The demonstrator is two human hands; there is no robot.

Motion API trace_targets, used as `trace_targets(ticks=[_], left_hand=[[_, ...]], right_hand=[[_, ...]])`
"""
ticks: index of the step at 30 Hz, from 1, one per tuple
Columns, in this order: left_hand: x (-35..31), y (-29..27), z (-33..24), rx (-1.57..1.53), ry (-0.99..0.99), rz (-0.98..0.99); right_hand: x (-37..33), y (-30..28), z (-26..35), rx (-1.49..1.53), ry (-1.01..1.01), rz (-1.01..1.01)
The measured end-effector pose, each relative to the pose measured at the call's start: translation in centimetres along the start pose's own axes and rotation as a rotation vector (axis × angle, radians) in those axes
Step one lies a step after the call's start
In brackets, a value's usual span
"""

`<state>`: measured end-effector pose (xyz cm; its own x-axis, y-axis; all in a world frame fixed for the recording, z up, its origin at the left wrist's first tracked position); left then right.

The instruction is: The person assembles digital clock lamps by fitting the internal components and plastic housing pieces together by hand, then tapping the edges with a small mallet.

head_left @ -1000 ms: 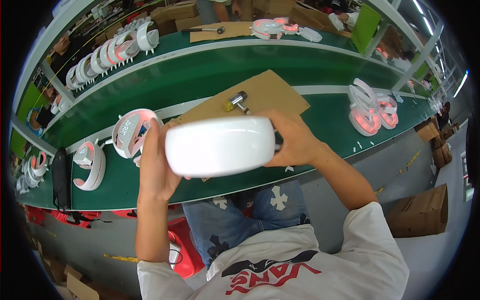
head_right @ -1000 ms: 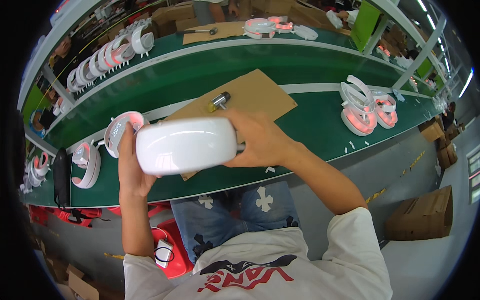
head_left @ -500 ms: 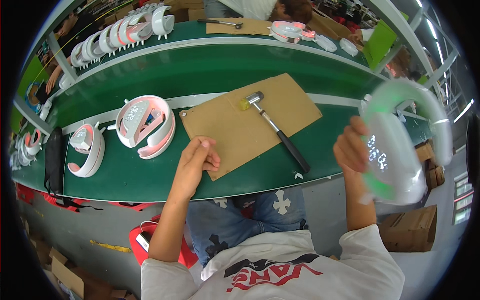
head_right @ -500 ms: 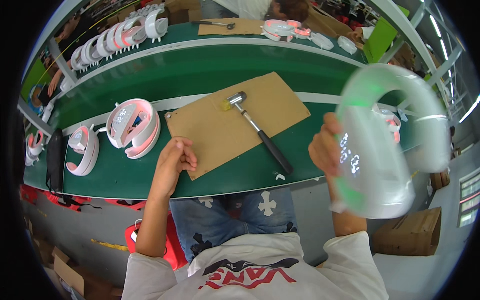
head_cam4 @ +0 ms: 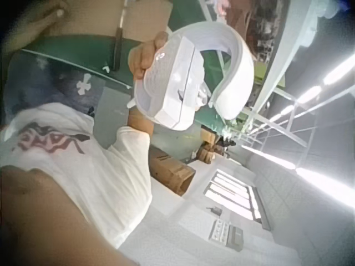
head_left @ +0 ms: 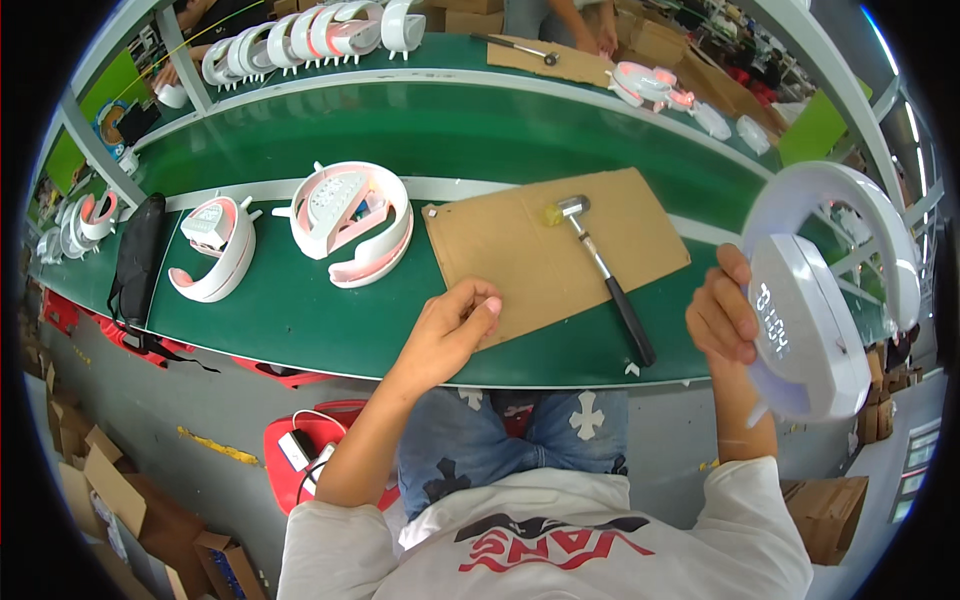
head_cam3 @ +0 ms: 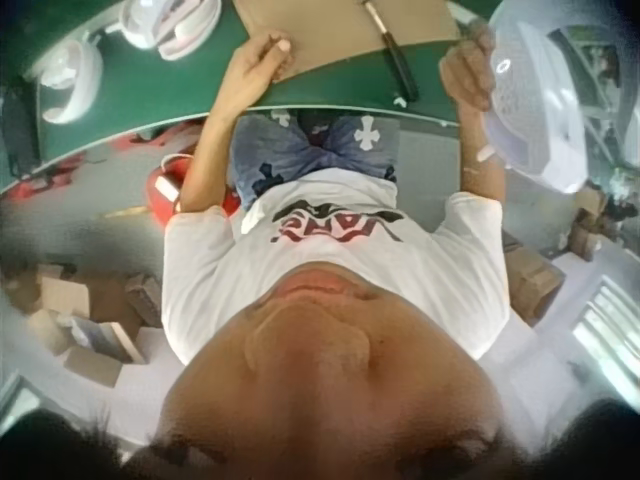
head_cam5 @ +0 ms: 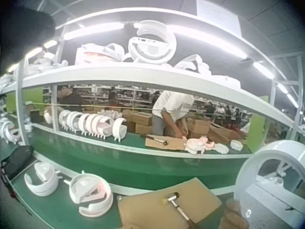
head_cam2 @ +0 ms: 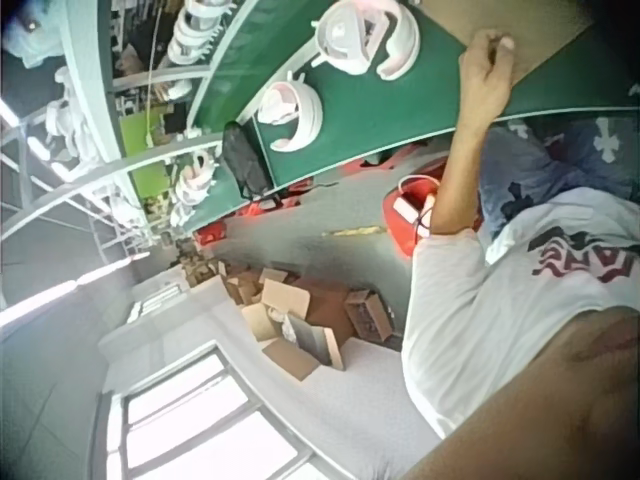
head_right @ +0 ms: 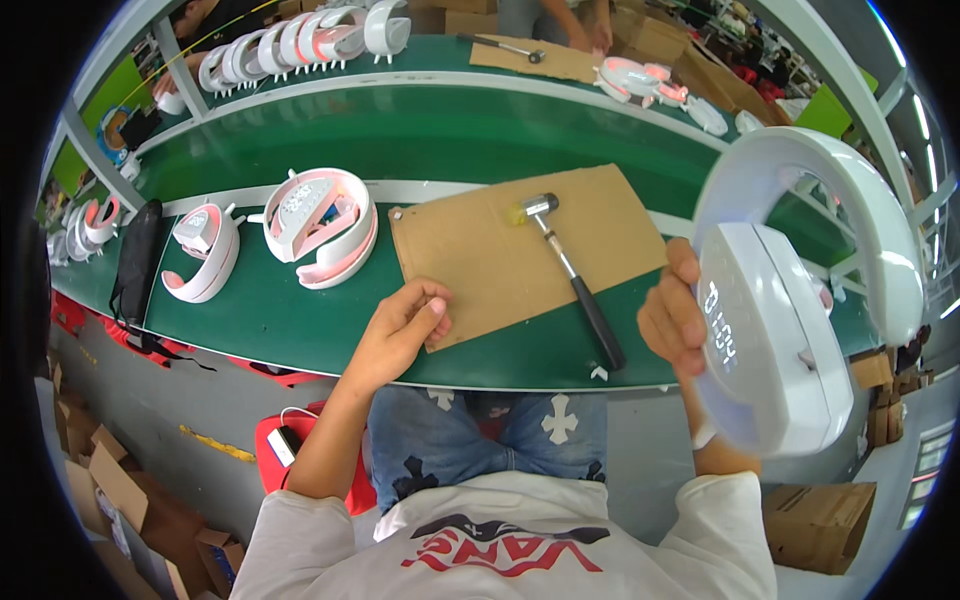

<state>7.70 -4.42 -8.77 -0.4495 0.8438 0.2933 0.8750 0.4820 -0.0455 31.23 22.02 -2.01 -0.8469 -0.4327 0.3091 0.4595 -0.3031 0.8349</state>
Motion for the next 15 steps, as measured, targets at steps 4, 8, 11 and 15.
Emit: trace_targets(ticks=[4,8,11,15], left_hand=[[-0.3,-0.3,1.8,-0.061,0.022,0.003],[-0.4,-0.2,1.0,-0.002,-0.010,0.041],[-0.1,0.0,0.8,-0.017,0.023,0.017],[-0.1,-0.6,0.4,-0.020,0.238,0.138]], right_hand=[[5.1,2.0,0.0,-1.466,0.534,-1.166],[4.9,0.5,0.7,-0.199,0.094,0.144],[3.8,0.2,-1.4,-1.438,0.219,-1.189],[3.8,-2.6,-4.3,-0.697,-0.059,-0.932]])
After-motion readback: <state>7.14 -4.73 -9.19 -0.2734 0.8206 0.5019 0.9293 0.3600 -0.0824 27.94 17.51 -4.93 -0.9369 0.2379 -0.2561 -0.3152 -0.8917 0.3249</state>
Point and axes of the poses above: each hand's wrist, its own x-axis towards the middle knuckle, its own y-axis out of the palm, z = x × y, the point moved 1 cm from there along x, towards the middle knuckle, and after that the axes turned 14 degrees about y, right-handed, at the moved point
